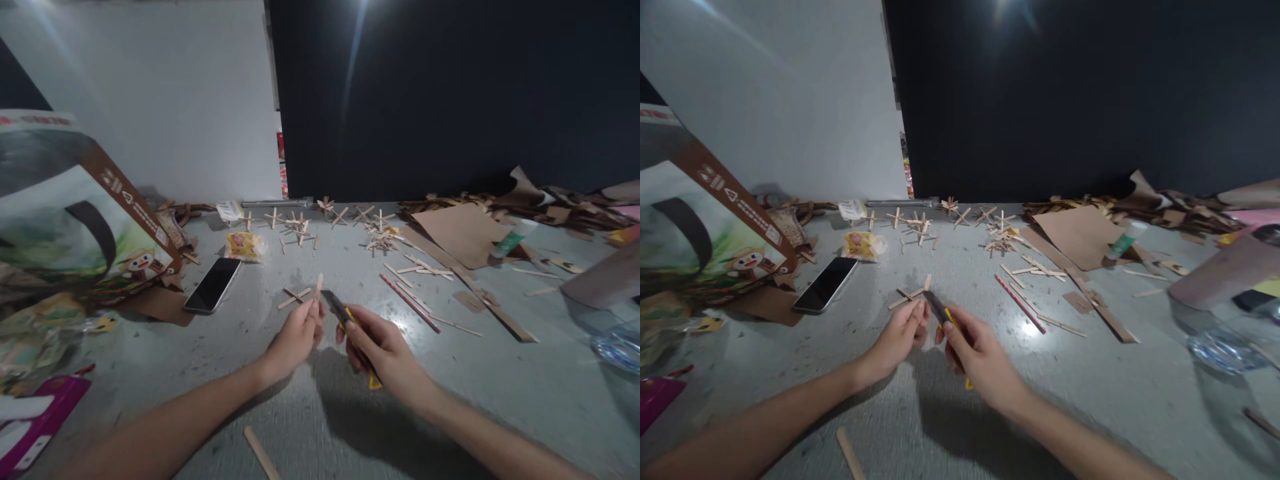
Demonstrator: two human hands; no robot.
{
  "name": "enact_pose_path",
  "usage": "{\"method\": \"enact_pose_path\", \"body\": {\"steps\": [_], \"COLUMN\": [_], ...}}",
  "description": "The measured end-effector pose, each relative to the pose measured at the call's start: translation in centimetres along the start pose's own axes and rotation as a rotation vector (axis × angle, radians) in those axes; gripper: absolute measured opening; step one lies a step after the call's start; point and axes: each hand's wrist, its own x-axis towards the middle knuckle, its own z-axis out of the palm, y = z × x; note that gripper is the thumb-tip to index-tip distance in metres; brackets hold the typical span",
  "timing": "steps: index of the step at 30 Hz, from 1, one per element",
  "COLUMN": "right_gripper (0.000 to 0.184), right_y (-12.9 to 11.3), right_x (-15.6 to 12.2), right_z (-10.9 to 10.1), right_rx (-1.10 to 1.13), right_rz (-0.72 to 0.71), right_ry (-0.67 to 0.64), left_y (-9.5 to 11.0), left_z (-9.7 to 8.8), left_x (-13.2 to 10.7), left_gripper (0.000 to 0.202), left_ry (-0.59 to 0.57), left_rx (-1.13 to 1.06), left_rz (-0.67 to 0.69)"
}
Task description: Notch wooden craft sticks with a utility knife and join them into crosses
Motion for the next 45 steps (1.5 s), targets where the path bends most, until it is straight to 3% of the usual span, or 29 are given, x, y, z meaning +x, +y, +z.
{"method": "enact_pose_path", "body": {"steps": [3,6,19,30,45], "right_gripper": [0.041,0.034,0.027,0.027,0.021], "right_y": [-0.3,-0.1,0.7,0.9,1.0], "right_x": [0.5,1.0,0.9,1.2,1.9], "right_z": [-0.6,-0.9,-0.2,-0.2,-0.9], "right_rx": [-0.188,-0.273,-0.327,-0.348,-0.362], "right_rz": [-0.103,-0.152,-0.303,-0.286,-0.246], "right_ry": [0.163,0.221,0.173,0.194,0.143], "left_y": [-0.3,-0.3,-0.1,0.2,-0.2], "left_z": [0.1,0.3,0.6,0.7,0.8], "left_x": [-0.3,-0.7,-1.2,-1.3,-1.7], "left_gripper": [0.044,0.04,0.037,0.041,0.028], "left_ry": [-0.062,-0.08,-0.09,-0.142,-0.13], "left_rx": [0.075,0.221,0.424,0.4,0.561], "left_rz": [0.061,0.13,0.178,0.241,0.214]}}
